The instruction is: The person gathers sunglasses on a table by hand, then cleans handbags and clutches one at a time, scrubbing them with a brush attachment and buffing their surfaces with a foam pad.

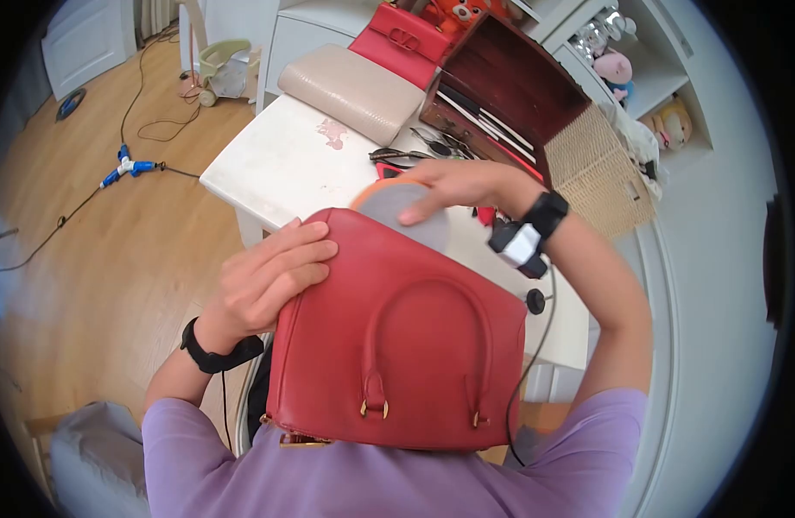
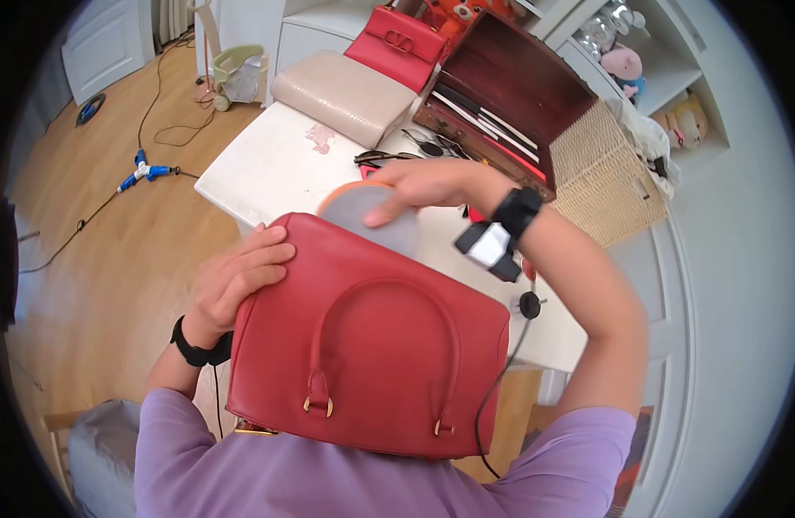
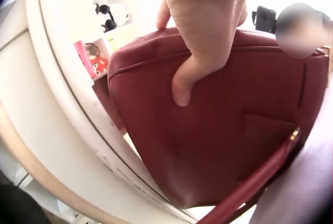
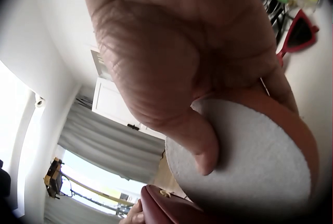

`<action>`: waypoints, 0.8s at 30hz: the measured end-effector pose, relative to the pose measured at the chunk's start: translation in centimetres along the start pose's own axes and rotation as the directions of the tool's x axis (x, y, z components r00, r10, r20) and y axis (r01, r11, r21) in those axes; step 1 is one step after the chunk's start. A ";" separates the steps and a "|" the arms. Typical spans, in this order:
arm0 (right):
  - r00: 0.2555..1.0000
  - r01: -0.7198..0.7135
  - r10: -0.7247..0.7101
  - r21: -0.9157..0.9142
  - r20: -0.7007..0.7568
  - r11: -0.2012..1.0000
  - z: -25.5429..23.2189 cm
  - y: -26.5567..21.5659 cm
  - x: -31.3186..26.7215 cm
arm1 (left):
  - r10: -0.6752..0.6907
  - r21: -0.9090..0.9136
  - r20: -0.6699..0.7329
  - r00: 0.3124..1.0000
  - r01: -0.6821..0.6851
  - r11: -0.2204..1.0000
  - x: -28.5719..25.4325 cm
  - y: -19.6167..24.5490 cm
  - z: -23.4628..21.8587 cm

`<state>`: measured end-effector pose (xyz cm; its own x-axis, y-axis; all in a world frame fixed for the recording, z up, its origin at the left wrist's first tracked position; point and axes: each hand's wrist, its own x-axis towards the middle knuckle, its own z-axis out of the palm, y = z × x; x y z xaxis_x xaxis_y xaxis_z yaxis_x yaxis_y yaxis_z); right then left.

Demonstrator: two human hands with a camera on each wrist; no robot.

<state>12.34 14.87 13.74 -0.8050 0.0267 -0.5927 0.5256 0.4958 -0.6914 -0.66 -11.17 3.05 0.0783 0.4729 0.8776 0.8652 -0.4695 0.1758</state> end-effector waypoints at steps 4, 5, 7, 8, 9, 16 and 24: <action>0.997 -0.032 0.035 0.041 -0.073 0.999 -2.4 2.2 -8.1 | -0.133 -0.007 -0.021 0.991 0.133 0.991 0.4 0.1 -0.6; 0.990 -0.053 0.054 0.016 -0.129 0.998 -2.9 2.7 -10.1 | -0.117 -0.017 -0.016 0.993 0.116 0.993 0.5 -0.3 -0.4; 0.967 -0.045 0.047 0.010 -0.249 0.999 -2.8 3.1 -14.0 | -0.227 -0.029 -0.106 0.968 0.225 0.974 0.8 -0.8 0.2; 0.943 -0.044 0.033 -0.028 -0.330 0.999 -2.8 3.4 -15.4 | -0.261 -0.036 -0.084 0.962 0.259 0.965 1.2 -0.8 0.3; 0.913 -0.045 0.015 -0.065 -0.408 0.997 -2.7 3.5 -16.4 | -0.247 -0.039 -0.077 0.966 0.245 0.969 1.6 -0.8 0.5; 0.674 -0.172 -0.331 -0.577 -0.660 0.799 4.1 2.7 -16.8 | -0.375 -0.035 0.071 0.924 0.378 0.925 3.5 -1.9 2.2; 0.370 0.127 -0.425 -0.408 -0.826 0.904 3.6 3.6 -20.4 | -0.430 -0.064 0.137 0.892 0.441 0.895 3.2 -4.1 3.5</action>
<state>31.59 13.00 21.87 -0.7490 0.5161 0.4155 0.2607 0.8061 -0.5313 -2.25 -5.13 3.63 -0.2338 0.7263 0.6464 0.7776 -0.2595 0.5727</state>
